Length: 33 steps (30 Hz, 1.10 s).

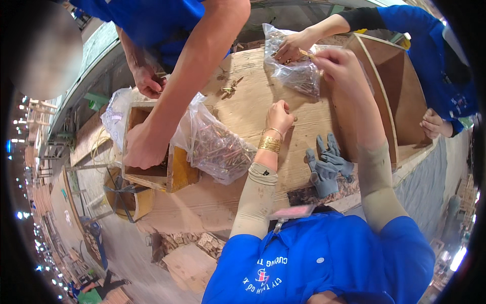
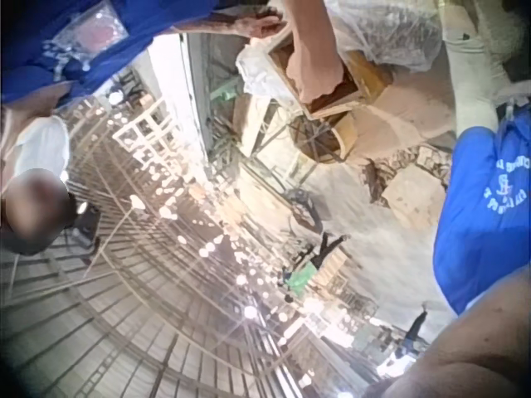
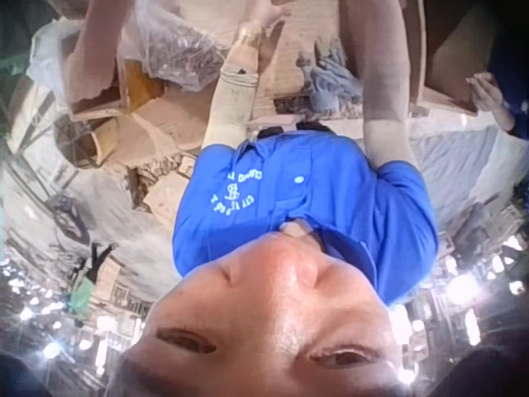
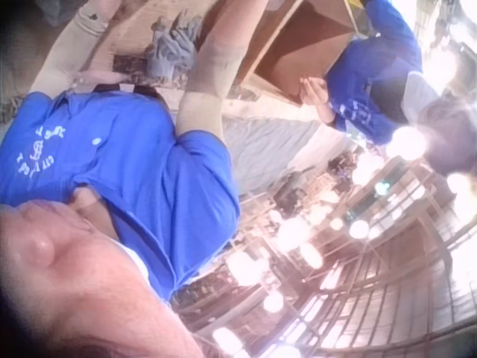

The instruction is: The person sorts small metal hardware pieces, such as screws and washers, from a plastic bag into a wooden box. They handle the items one by one, placing them into the container while coworkers work nearby.

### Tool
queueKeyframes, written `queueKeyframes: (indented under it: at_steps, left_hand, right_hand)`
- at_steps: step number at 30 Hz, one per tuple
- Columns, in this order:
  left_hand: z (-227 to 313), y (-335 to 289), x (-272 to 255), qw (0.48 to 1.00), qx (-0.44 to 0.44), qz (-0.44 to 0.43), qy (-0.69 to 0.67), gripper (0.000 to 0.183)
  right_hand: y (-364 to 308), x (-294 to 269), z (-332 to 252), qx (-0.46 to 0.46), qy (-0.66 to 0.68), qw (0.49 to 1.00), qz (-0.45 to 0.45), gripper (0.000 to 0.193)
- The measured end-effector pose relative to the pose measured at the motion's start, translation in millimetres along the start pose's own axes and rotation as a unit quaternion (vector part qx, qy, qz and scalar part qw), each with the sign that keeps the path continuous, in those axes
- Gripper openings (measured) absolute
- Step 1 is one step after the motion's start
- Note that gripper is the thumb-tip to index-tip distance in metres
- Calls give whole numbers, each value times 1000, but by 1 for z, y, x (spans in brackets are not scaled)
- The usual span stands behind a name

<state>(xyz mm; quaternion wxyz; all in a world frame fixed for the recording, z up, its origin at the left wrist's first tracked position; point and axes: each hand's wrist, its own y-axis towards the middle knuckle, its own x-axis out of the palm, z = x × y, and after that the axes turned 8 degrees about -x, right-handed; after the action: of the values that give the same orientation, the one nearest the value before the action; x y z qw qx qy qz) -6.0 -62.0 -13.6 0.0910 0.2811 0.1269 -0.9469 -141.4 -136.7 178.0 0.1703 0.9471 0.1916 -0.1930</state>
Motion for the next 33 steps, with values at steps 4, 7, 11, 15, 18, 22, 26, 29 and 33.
queueKeyframes:
  at_steps: [4,7,11,15,18,22,26,29,33]
  left_hand:
    - [10,-16,16,990,78,46,105,14]
    - [12,-20,21,990,80,35,111,14]
    - [13,-14,20,998,55,-12,9,16]
    - [38,-5,3,911,-85,-147,-376,14]
    - [62,2,-17,847,-95,-195,-485,15]
    - [109,-3,-38,799,-57,-257,-541,14]
    - [169,-20,-41,802,-46,-273,-529,12]
    - [192,-33,-34,808,-10,-315,-498,7]
    - [225,-54,-19,829,19,-347,-439,8]
  right_hand:
    - [-72,-26,-13,67,159,985,19,12]
    - [-106,-27,-28,100,241,965,8,7]
    - [-138,-29,-24,108,321,940,38,8]
    - [-164,-36,-22,108,436,889,88,8]
    - [-178,-47,-25,95,502,850,127,5]
    - [-185,-69,-49,129,515,835,145,8]
    - [-193,-85,-58,123,410,895,124,11]
    - [-192,-94,-59,105,280,940,163,13]
    - [-176,-118,-58,43,121,974,186,12]
